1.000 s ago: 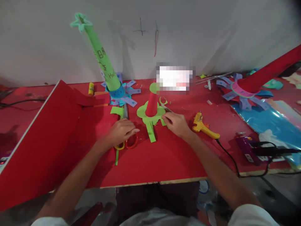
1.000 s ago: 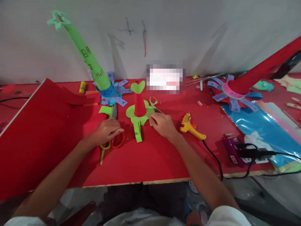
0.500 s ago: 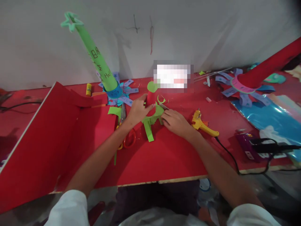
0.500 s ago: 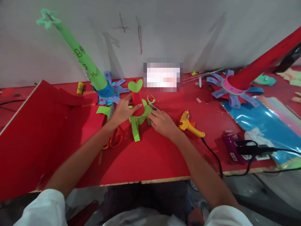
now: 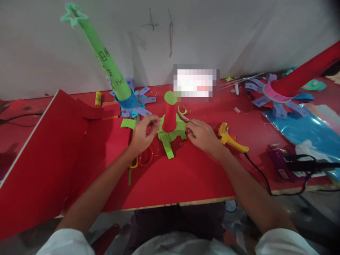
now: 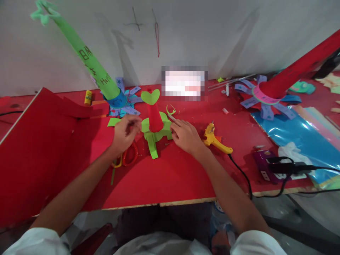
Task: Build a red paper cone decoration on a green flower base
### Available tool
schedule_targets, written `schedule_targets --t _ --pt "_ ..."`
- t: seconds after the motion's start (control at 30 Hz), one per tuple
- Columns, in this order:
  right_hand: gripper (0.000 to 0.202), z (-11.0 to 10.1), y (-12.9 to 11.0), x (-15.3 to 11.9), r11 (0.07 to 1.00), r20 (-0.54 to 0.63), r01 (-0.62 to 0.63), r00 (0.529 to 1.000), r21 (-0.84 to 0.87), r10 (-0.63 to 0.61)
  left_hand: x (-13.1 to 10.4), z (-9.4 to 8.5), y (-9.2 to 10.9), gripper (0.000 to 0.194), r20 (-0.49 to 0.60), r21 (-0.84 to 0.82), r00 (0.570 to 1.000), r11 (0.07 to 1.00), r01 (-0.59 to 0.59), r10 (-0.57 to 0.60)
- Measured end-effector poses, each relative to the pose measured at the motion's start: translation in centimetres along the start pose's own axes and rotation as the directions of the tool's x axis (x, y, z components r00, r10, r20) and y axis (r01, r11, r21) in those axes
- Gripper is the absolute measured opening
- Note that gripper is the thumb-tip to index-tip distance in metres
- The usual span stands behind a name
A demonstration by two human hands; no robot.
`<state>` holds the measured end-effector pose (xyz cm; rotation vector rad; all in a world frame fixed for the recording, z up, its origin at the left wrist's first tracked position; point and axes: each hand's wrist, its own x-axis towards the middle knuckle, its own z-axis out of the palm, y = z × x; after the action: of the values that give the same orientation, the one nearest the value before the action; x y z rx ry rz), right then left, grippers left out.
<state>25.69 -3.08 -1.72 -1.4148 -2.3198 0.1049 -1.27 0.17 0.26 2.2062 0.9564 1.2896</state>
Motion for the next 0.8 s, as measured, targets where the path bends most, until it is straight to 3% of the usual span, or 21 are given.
schedule_targets --t 0.03,0.1,0.17,0.2,0.27,0.37,0.43,0.5,0.57,0.63,0.8 --pt "0.020 0.1 -0.3 0.0 0.999 -0.039 0.016 0.999 0.029 -0.015 -0.6 -0.6 0.3 0.024 0.233 -0.020 0.971 0.998 -0.057 0.060" --pt "0.020 0.5 -0.9 0.0 0.994 -0.098 0.059 0.994 0.087 -0.051 -1.5 -1.4 0.8 0.045 0.558 0.009 0.819 0.986 -0.167 0.134" --pt "0.021 0.7 -1.3 0.0 0.983 -0.139 0.104 0.987 0.153 -0.082 -2.3 -1.4 1.0 0.050 0.665 0.077 0.729 0.955 -0.285 0.164" --pt "0.021 0.8 -1.5 0.0 0.974 -0.156 0.119 0.984 0.194 -0.089 -2.6 -1.2 1.0 0.047 0.672 0.115 0.722 0.940 -0.320 0.164" --pt "0.022 0.8 -1.9 0.1 0.946 -0.186 0.132 0.979 0.296 -0.079 -3.1 -0.6 0.9 0.033 0.619 0.171 0.766 0.923 -0.346 0.173" --pt "0.019 0.7 -2.5 0.0 0.859 -0.194 0.099 0.981 0.502 0.001 -3.5 0.0 1.0 0.026 0.440 0.162 0.876 0.942 -0.293 0.197" --pt "0.022 0.7 -3.1 -0.1 0.735 -0.122 0.043 0.991 0.677 0.054 -3.6 0.1 1.3 0.024 0.299 0.129 0.945 0.975 -0.179 0.134" --pt "0.035 1.0 -3.8 -0.2 0.567 -0.027 -0.013 0.998 0.823 0.061 -3.6 0.2 1.7 0.021 0.171 0.125 0.985 0.992 -0.020 -0.002" --pt "0.042 1.5 -4.4 -0.2 0.458 0.031 -0.053 0.998 0.888 0.056 -3.6 0.4 2.0 0.019 0.093 0.141 0.989 0.985 0.104 -0.117" --pt "0.043 2.1 -5.0 -0.2 0.449 0.062 -0.097 0.994 0.888 0.091 -3.6 0.6 2.1 0.015 0.058 0.163 0.983 0.973 0.163 -0.175" --pt "0.037 2.9 -5.8 0.3 0.443 0.069 -0.162 0.973 0.882 0.219 -3.8 0.9 2.3 0.011 0.095 0.201 0.983 0.970 0.133 -0.155"
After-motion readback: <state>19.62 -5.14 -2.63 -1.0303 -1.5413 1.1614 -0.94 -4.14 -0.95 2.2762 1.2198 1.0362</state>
